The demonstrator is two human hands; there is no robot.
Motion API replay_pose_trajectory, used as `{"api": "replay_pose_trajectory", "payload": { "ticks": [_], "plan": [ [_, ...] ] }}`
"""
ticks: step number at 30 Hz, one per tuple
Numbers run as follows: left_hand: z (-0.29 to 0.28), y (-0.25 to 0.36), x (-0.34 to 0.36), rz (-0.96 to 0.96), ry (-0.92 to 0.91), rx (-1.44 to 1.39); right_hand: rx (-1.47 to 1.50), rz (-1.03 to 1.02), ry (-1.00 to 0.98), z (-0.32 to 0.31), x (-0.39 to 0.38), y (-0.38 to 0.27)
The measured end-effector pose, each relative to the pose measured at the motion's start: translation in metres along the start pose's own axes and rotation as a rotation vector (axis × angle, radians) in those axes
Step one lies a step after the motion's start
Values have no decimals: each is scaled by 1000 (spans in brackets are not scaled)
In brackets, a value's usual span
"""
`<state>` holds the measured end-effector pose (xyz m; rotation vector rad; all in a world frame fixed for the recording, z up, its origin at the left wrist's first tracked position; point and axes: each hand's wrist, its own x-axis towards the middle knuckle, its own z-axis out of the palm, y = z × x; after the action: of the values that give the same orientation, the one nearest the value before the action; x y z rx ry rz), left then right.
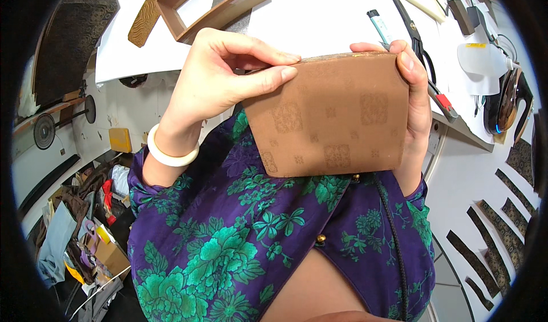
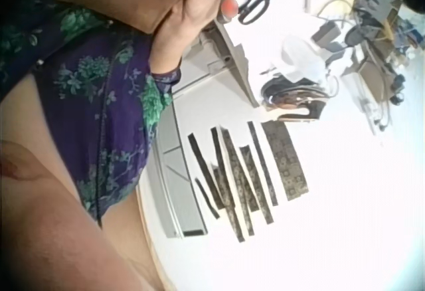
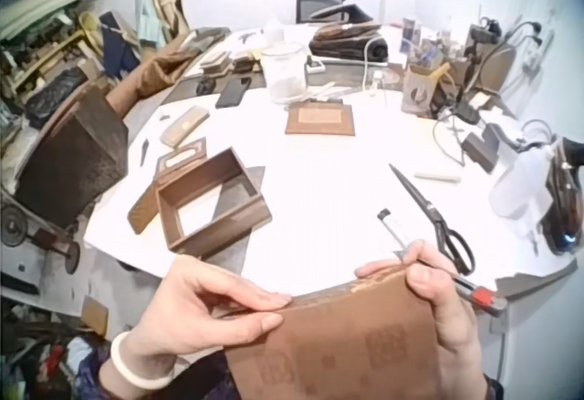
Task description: The person assembles and finishes small wooden boxes. They use a utility knife to trim edges, a clamp to secure pieces, and an iron to press surfaces. They also use scissors to trim excess material and a marker to draw lines on the wood.
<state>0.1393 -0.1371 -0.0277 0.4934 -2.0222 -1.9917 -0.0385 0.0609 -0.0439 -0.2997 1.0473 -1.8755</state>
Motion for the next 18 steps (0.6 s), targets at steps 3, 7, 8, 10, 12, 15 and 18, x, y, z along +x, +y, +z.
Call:
{"api": "replay_pose_trajectory", "payload": {
  "ticks": [3, 7, 8, 10, 12, 15, 18],
  "plan": [
    [-3, -4, -1, -24, -16, -35, 42, 74, -3, -7, 2, -2],
    [-1, 4, -1, -106, -25, 3, 64, 101, -15, -15, 5, 1],
    [-3, 1, -2, -91, -22, 25, 60, 100, -15, -15, 5, 2],
    [-7, -8, -2, -59, -17, 68, 43, 92, -16, -16, 4, 3],
    [0, -6, -4, -68, 15, 21, 32, 87, -18, -16, 4, 3],
    [1, -7, -3, -76, 32, 16, 40, 100, -18, -18, 3, 2],
    [2, -6, -5, -94, 39, 13, 40, 111, -16, -17, 4, 3]
  ]
}}
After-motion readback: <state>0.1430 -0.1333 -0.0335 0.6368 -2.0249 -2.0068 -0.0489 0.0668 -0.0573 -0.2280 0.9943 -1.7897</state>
